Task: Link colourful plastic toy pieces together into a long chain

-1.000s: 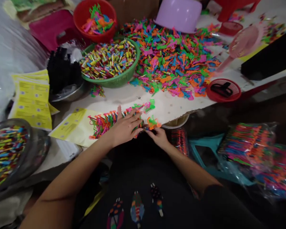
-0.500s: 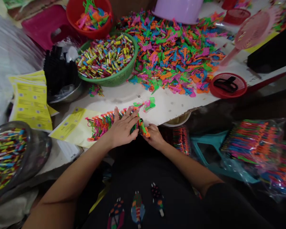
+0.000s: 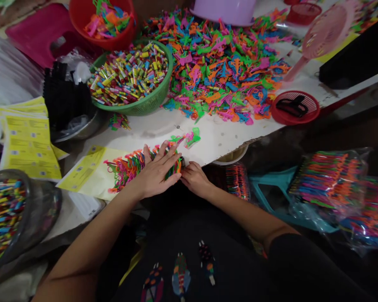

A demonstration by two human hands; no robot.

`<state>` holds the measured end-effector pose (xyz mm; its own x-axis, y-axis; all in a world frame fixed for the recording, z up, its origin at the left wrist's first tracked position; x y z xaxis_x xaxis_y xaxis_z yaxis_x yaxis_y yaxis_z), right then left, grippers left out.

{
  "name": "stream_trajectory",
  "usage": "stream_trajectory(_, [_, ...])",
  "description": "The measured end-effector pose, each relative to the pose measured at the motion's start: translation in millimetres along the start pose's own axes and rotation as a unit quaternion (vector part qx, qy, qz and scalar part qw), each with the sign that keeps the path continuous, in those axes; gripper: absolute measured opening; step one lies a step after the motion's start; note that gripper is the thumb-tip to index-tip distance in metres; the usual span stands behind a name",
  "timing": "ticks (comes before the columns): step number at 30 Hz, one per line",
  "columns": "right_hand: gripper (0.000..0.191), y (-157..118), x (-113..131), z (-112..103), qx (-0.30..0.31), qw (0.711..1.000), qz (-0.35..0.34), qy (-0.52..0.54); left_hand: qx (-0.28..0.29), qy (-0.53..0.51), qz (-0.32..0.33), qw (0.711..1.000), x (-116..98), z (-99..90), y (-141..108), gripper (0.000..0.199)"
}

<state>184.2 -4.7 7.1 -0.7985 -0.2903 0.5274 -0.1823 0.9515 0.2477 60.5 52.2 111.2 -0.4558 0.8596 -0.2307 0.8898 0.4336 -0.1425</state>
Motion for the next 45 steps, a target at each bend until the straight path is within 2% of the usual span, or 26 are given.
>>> stream_trajectory(3, [0.013, -1, 0, 3, -0.016, 1.0, 0.006, 0.015, 0.002, 0.018, 0.01, 1.0, -3, -2.0, 1, 0.051])
stream_trajectory(6, [0.017, -5, -4, 10, -0.044, 0.998, 0.016, 0.044, -0.029, 0.051, 0.011, 0.998, -12, -6.2, -3, 0.057])
stream_trajectory(9, [0.022, -8, -8, 16, -0.058, 0.995, 0.009, 0.075, -0.086, 0.097, -0.036, 0.991, -25, -6.5, -12, 0.061])
stream_trajectory(12, [0.021, -10, -12, 20, -0.07, 0.994, 0.005, 0.085, -0.14, 0.127, -0.096, 0.977, -36, 2.3, -23, 0.06])
stream_trajectory(15, [0.02, -9, -10, 25, -0.078, 0.994, 0.0, 0.082, -0.176, 0.133, -0.11, 0.969, -34, 12.8, -31, 0.056])
stream_trajectory(17, [0.021, -7, -3, 30, -0.075, 0.993, -0.013, 0.085, -0.185, 0.124, -0.083, 0.971, -24, 14.8, -35, 0.047])
stream_trajectory(20, [0.023, 1, 14, 40, -0.035, 0.994, -0.046, 0.092, -0.184, 0.107, -0.024, 0.977, -1, 9.2, -47, 0.037])
stream_trajectory(23, [0.025, 14, 31, 46, 0.051, 0.989, -0.096, 0.098, -0.181, 0.111, -0.005, 0.977, 20, 3.4, -65, 0.04])
stream_trajectory(25, [0.022, 27, 31, 42, 0.115, 0.978, -0.124, 0.119, -0.172, 0.117, -0.002, 0.978, 27, 4.6, -74, 0.043])
stream_trajectory(27, [0.021, 47, 14, 27, 0.142, 0.975, -0.103, 0.139, -0.166, 0.119, -0.011, 0.979, 28, 8.9, -79, 0.045])
stream_trajectory(28, [0.022, 60, -2, 15, 0.131, 0.979, -0.069, 0.142, -0.168, 0.118, -0.02, 0.978, 28, 11.2, -79, 0.044])
stream_trajectory(30, [0.023, 93, -45, -15, 0.057, 0.991, 0.036, 0.119, -0.182, 0.119, -0.042, 0.975, 24, 14.7, -76, 0.042])
stream_trajectory(31, [0.023, 110, -70, -32, -0.007, 0.991, 0.099, 0.09, -0.191, 0.12, -0.053, 0.973, 23, 15.5, -73, 0.041])
stream_trajectory(33, [0.025, 142, -116, -64, -0.139, 0.969, 0.206, -0.002, -0.211, 0.119, -0.072, 0.968, 20, 15.3, -66, 0.04])
stream_trajectory(34, [0.028, 156, -134, -76, -0.18, 0.953, 0.238, -0.049, -0.218, 0.118, -0.079, 0.965, 18, 14.4, -62, 0.04])
stream_trajectory(35, [0.031, 168, -149, -84, -0.195, 0.946, 0.251, -0.065, -0.222, 0.117, -0.085, 0.964, 17, 13.1, -59, 0.04])
stream_trajectory(38, [0.033, 190, -173, -93, -0.192, 0.943, 0.255, -0.096, -0.214, 0.113, -0.089, 0.966, 13, 8.1, -53, 0.04])
stream_trajectory(42, [0.03, 200, -184, -94, -0.101, 0.945, 0.277, -0.14, -0.209, 0.103, -0.079, 0.969, 10, 0.5, -53, 0.042])
stream_trajectory(45, [0.039, 202, -198, -106, -0.078, 0.912, 0.355, -0.191, -0.226, 0.093, -0.064, 0.968, 12, -5.3, -51, 0.041])
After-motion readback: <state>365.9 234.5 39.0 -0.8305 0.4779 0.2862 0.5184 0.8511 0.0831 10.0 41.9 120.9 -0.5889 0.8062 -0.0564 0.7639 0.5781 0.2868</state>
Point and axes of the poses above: each hand's wrist, its own y-axis towards the middle knuckle, its own z-axis out of the palm, x = y × z, the point moved 3 cm from there along y, towards the middle knuckle, and after that the axes turned 10 degrees about z, right-handed, at the moved point
